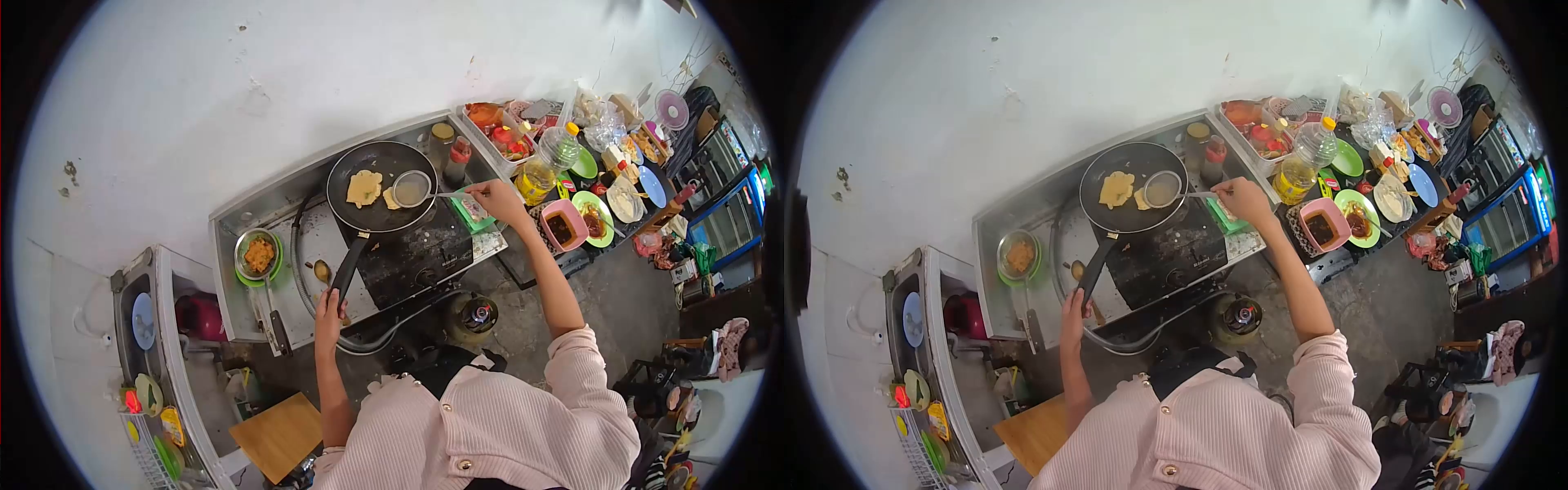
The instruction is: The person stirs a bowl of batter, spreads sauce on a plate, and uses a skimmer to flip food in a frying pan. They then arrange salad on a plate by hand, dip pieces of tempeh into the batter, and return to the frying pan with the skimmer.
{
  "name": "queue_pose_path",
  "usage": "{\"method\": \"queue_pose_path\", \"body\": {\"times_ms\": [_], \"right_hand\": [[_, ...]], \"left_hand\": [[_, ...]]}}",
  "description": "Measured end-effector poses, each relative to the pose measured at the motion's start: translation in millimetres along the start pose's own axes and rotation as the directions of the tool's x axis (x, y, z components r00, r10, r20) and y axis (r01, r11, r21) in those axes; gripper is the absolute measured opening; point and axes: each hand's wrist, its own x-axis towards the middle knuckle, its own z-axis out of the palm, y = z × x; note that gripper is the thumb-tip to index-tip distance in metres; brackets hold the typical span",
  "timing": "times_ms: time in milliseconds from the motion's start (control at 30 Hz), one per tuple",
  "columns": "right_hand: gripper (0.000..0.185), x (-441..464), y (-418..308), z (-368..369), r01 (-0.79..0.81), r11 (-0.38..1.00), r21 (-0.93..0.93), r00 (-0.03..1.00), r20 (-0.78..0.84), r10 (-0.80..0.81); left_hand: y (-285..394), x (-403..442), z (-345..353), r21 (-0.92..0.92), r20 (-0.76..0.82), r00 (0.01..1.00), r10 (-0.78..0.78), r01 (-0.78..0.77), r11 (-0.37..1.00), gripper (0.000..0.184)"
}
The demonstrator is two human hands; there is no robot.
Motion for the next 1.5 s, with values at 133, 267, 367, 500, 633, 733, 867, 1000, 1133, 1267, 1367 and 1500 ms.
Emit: {"method": "queue_pose_path", "body": {"times_ms": [133,267,367,500,633,733,867,1000,1133,1267,1367,1500], "right_hand": [[0.020,7,4,-2,0.045,0.999,-0.031,0.998,0.037,-0.044],[0.021,14,10,-4,0.109,0.990,0.092,0.993,0.023,-0.112],[0.021,14,6,-5,0.104,0.980,0.168,0.994,0.021,-0.109],[0.021,14,12,6,0.031,0.984,0.174,0.996,0.081,-0.046],[0.021,8,7,8,-0.020,0.996,0.085,0.994,0.108,0.011],[0.020,7,5,7,0.010,0.998,0.058,0.995,0.095,-0.016],[0.019,11,6,9,0.049,0.999,0.010,0.996,0.079,-0.050],[0.019,13,4,6,0.023,1.000,-0.021,0.993,0.117,-0.021],[0.019,22,14,9,0.045,0.999,-0.004,0.989,0.140,-0.044],[0.018,24,11,5,0.004,1.000,0.010,0.984,0.175,-0.006],[0.020,30,19,8,0.078,0.997,0.025,0.984,0.159,-0.081],[0.020,33,20,8,0.064,0.996,0.054,0.983,0.170,-0.072]], "left_hand": [[3,-2,2,0.002,0.000,1.000,0.005,-0.005,1.000,0.034],[1,-1,2,-0.019,0.003,1.000,0.010,-0.010,1.000,0.034],[2,-2,2,-0.025,-0.005,1.000,0.013,-0.013,1.000,0.034],[5,-3,3,-0.015,-0.008,1.000,-0.005,0.005,1.000,0.034],[3,-3,3,-0.027,-0.012,1.000,-0.009,0.008,1.000,0.036],[1,-2,1,-0.021,-0.008,1.000,-0.012,0.012,1.000,0.037],[1,-1,1,-0.012,0.005,1.000,-0.009,0.010,1.000,0.039],[-2,0,0,-0.004,0.003,1.000,-0.013,0.013,1.000,0.040],[-1,-1,1,-0.001,-0.004,1.000,-0.004,0.004,1.000,0.040],[1,-2,2,0.007,-0.005,1.000,-0.003,0.003,1.000,0.038],[-2,0,1,-0.021,0.011,1.000,0.014,-0.014,1.000,0.035],[4,-3,3,-0.007,-0.003,1.000,0.006,-0.006,1.000,0.032]]}}
